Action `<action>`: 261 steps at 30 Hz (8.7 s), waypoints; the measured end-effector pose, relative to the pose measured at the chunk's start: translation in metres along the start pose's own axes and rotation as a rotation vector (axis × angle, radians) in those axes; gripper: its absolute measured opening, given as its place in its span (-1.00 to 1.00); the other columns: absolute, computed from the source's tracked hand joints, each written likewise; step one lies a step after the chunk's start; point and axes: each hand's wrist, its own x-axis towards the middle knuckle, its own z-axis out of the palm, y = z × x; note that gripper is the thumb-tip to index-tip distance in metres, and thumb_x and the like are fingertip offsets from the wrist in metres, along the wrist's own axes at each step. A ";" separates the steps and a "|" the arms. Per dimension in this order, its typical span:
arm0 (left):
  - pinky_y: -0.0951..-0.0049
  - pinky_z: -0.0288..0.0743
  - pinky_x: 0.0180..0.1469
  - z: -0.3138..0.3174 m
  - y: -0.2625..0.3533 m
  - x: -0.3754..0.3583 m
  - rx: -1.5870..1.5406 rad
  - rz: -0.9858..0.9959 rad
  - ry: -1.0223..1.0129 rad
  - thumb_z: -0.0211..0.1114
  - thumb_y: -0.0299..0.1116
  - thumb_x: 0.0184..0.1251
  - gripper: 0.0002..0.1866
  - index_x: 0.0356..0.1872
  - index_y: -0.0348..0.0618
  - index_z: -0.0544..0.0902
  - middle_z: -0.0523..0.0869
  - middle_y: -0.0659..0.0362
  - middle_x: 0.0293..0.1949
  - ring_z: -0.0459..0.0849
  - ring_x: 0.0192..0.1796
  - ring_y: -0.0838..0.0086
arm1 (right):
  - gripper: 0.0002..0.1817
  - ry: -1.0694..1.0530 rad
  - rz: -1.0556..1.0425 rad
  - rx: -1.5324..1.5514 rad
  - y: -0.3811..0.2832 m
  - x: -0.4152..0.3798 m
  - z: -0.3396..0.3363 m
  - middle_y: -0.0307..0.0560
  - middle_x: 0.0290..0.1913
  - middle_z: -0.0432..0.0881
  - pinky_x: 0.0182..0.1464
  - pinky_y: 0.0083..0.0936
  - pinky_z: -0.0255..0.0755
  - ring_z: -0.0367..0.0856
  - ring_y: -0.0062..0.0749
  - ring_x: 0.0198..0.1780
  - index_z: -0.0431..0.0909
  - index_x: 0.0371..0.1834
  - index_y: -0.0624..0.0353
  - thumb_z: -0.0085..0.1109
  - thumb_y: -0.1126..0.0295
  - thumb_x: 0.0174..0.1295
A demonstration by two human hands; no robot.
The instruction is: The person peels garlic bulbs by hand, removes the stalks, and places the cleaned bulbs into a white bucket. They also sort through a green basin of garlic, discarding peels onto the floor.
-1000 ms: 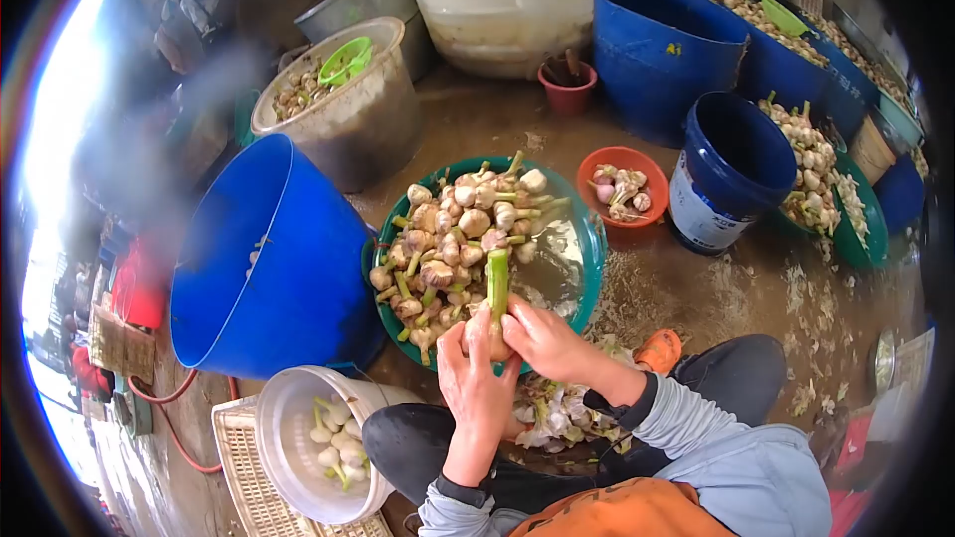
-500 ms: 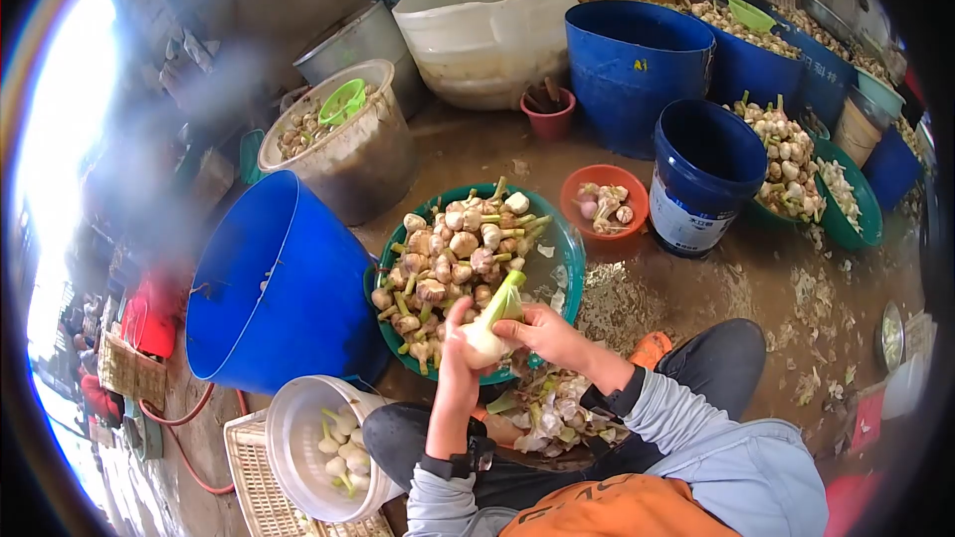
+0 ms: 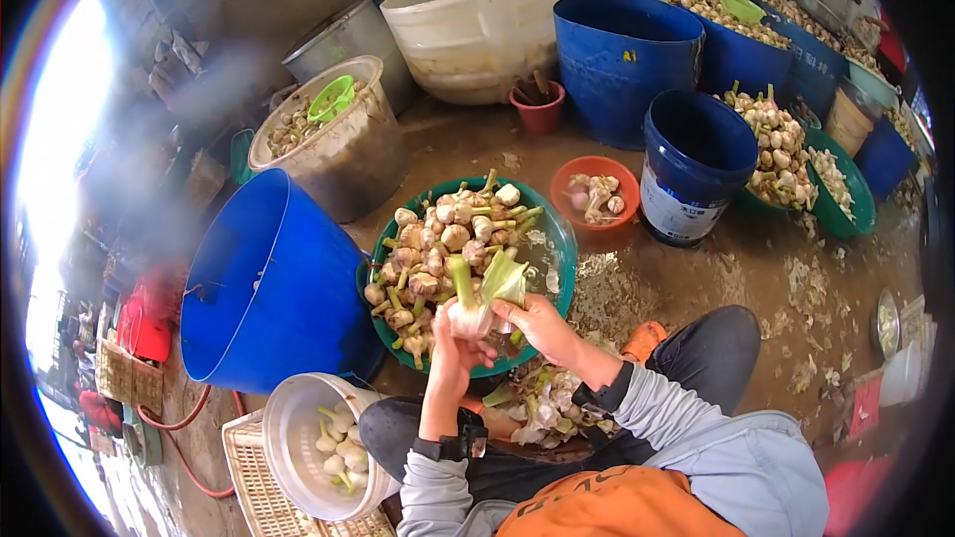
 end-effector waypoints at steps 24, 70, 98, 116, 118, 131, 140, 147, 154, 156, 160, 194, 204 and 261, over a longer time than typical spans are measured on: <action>0.29 0.40 0.08 0.004 -0.016 0.000 -0.393 -0.002 0.035 -0.20 -0.06 0.42 -0.53 0.14 -0.20 0.30 0.50 0.08 0.03 0.51 0.04 0.33 | -0.80 -0.275 0.317 0.589 -0.038 -0.001 0.018 -0.29 -0.47 0.43 -0.58 -0.77 0.23 0.31 -0.77 -0.58 0.40 -0.24 0.21 -0.08 0.28 0.32; 0.30 0.37 -0.06 0.033 0.019 -0.039 1.311 0.820 0.267 0.33 -0.52 -0.19 -0.35 0.10 -0.17 0.40 0.41 0.02 -0.18 0.44 -0.11 0.18 | -0.68 -0.111 -0.279 -0.773 -0.019 0.003 0.012 0.20 -0.51 0.52 -0.37 -0.14 0.35 0.51 0.16 -0.41 0.33 -0.15 0.30 -0.13 0.23 0.25; 0.60 0.38 -0.60 0.005 0.020 -0.018 0.385 0.200 0.012 -0.02 -0.14 0.36 -0.56 0.14 -0.16 0.20 0.57 0.10 -0.34 0.53 -0.57 0.54 | -0.74 0.032 -0.422 -0.497 -0.025 -0.010 0.012 -0.33 -0.38 0.50 -0.40 -0.71 0.31 0.39 -0.64 -0.40 0.45 -0.08 0.24 0.01 0.31 0.29; 0.59 0.35 -0.12 0.014 -0.010 -0.008 0.359 0.478 0.430 0.05 -0.34 0.36 -0.68 0.06 -0.27 0.40 0.52 0.20 -0.24 0.47 -0.18 0.59 | -0.83 -0.048 0.030 0.168 -0.011 -0.005 0.024 -0.35 -0.55 0.31 -0.49 -0.71 0.15 0.24 -0.69 -0.54 0.34 -0.37 0.14 -0.18 0.31 0.28; 0.48 0.42 -0.10 0.005 -0.002 -0.006 0.032 0.377 0.388 -0.04 -0.27 0.40 -0.68 0.02 -0.29 0.39 0.54 0.11 -0.19 0.53 -0.18 0.46 | -0.84 -0.109 0.223 0.469 -0.011 -0.004 0.019 -0.37 -0.59 0.29 -0.51 -0.69 0.19 0.23 -0.69 -0.58 0.31 -0.41 0.09 -0.14 0.28 0.26; 0.11 0.41 0.10 -0.068 0.122 0.018 -0.722 0.596 -0.083 -0.10 -0.14 0.36 -0.63 -0.19 -0.30 0.45 0.58 -0.03 -0.20 0.56 -0.09 0.14 | -0.70 -0.890 0.131 -1.234 0.101 -0.003 -0.066 0.02 -0.22 0.62 -0.19 -0.26 0.46 0.59 -0.18 -0.22 0.56 -0.21 0.05 0.01 0.15 0.10; 0.40 0.39 -0.07 -0.017 0.044 0.028 -0.477 0.092 0.226 0.06 -0.23 0.28 -0.65 0.04 -0.10 0.37 0.48 0.24 -0.29 0.47 -0.21 0.44 | -0.74 -0.266 -0.086 -1.523 0.141 0.135 -0.083 -0.04 -0.19 0.57 -0.17 -0.24 0.46 0.55 -0.12 -0.16 0.53 -0.20 0.09 -0.09 0.42 0.04; 0.47 0.34 -0.12 -0.026 0.047 0.032 -0.413 0.144 0.255 -0.01 -0.33 0.31 -0.73 0.00 -0.16 0.37 0.46 0.21 -0.32 0.43 -0.25 0.48 | -0.74 -0.080 -0.056 -1.627 0.221 0.187 -0.048 0.02 0.04 0.37 -0.29 -0.27 0.48 0.51 -0.11 -0.16 0.54 -0.23 0.11 0.09 0.37 -0.04; 0.47 0.37 -0.14 -0.030 0.042 0.031 -0.217 0.170 0.231 0.00 -0.38 0.31 -0.71 0.03 -0.18 0.37 0.47 0.21 -0.28 0.45 -0.21 0.50 | -0.41 -0.078 0.494 -1.152 0.236 0.139 -0.104 0.10 0.07 0.36 0.00 -0.23 0.37 0.47 0.04 -0.09 0.47 0.04 -0.01 0.18 0.00 -0.11; 0.46 0.39 -0.15 -0.026 0.039 0.037 0.010 0.143 0.269 0.02 -0.40 0.31 -0.69 0.06 -0.21 0.35 0.48 0.21 -0.25 0.46 -0.18 0.50 | -0.50 -0.189 0.059 -0.898 0.206 0.142 -0.102 0.00 -0.06 0.47 -0.10 -0.35 0.43 0.53 -0.18 -0.18 0.42 0.05 0.12 0.12 0.05 0.11; 0.24 0.35 0.05 -0.004 0.026 0.043 1.396 0.583 0.298 0.41 -0.26 -0.06 -0.29 0.17 -0.08 0.29 0.34 -0.07 0.04 0.35 0.09 0.09 | -0.53 -0.181 0.420 0.213 0.054 0.096 -0.028 -0.21 0.04 0.44 -0.12 -0.57 0.44 0.49 -0.57 -0.03 0.15 0.28 0.07 -0.16 0.18 0.36; 0.37 0.29 0.11 0.014 0.017 -0.001 0.279 0.429 0.012 0.33 -0.44 -0.04 -0.17 0.27 -0.15 0.04 0.39 0.04 0.00 0.41 0.04 0.38 | -0.75 -0.034 0.160 0.188 -0.006 0.025 -0.008 -0.26 -0.37 0.51 -0.46 -0.65 0.24 0.38 -0.61 -0.48 0.49 -0.15 0.23 -0.05 0.29 0.28; 0.64 0.18 -0.59 0.001 0.022 0.007 -0.319 0.060 0.057 -0.25 0.22 0.23 -0.41 0.01 -0.01 0.42 0.57 0.25 -0.25 0.50 -0.35 0.51 | -0.75 -0.086 -0.159 -0.539 -0.026 0.025 0.019 -0.29 -0.34 0.61 -0.26 -0.59 0.38 0.46 -0.69 -0.32 0.55 -0.16 0.27 0.06 0.31 0.26; 0.29 0.42 -0.04 -0.035 0.040 0.012 -0.295 0.684 0.412 -0.16 -0.23 0.39 -0.76 -0.14 -0.19 0.31 0.55 -0.05 -0.18 0.54 -0.12 0.24 | -0.93 -0.868 -0.352 -1.261 0.028 0.030 0.029 -0.11 -0.58 0.48 -0.41 -0.30 0.44 0.55 -0.22 -0.44 0.43 -0.42 0.06 0.03 0.40 0.01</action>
